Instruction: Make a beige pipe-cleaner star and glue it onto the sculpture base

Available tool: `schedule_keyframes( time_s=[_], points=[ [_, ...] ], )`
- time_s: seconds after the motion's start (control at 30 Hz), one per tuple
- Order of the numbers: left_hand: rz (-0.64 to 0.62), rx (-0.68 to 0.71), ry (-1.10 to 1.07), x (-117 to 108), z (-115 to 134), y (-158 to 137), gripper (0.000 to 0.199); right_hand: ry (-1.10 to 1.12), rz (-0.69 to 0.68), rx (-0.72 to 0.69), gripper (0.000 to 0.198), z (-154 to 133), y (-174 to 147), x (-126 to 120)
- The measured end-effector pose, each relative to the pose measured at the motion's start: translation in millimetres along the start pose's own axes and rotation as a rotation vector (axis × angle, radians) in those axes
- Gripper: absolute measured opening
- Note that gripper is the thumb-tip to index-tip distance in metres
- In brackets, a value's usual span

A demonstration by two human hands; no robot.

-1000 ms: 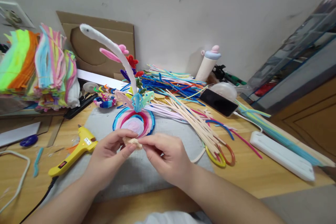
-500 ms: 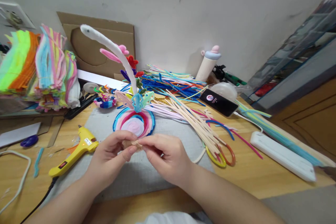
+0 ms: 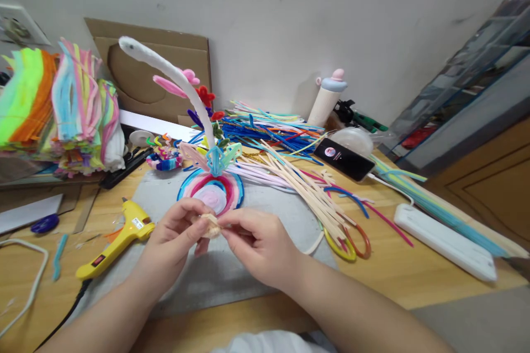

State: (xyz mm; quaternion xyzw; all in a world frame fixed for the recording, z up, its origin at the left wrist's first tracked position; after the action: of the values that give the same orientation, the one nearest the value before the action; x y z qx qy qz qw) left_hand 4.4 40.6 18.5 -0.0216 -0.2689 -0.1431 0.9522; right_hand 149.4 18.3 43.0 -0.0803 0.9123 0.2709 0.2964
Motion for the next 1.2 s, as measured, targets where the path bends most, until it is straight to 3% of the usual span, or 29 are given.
schedule_keyframes(
  time_s=[0.27,0.5,0.7,1.0,1.2],
  points=[
    [0.024,0.010,0.010,-0.5,1.0,1.4,0.015,-0.062,-0.098,-0.039,0.025,-0.6,3.1,2.0],
    [0.021,-0.040,0.053,-1.2,-2.2,2.0,0.016,-0.298,-0.161,-0.175,0.025,-2.9,6.0,-1.2],
    [0.034,-0.052,0.028,-3.5,-2.0,4.7,0.018,-0.190,-0.115,-0.147,0.019,-0.7,7.1,-5.4],
    [-0.009,-0.074,0.034,-0.3,-2.9,3.5,0.017,-0.316,-0.096,-0.230,0.010,-0.8,6.6,-2.6],
    [-0.045,-0.127,0.024,0.1,-7.2,3.5,0.017,-0.281,-0.079,-0.252,0.011,1.1,5.2,-2.1]
  ],
)
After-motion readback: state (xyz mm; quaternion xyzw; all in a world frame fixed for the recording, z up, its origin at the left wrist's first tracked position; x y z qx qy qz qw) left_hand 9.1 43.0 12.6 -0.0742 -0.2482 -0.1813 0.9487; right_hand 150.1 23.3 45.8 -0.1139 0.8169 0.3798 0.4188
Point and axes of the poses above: each hand's wrist, its own y-axis towards the middle knuckle, its own x-axis out of the palm, z = x × y, the point moved 5 cm from there along y, towards the middle knuckle, and after that the axes turned 15 degrees about -y, right-handed, at the moved point
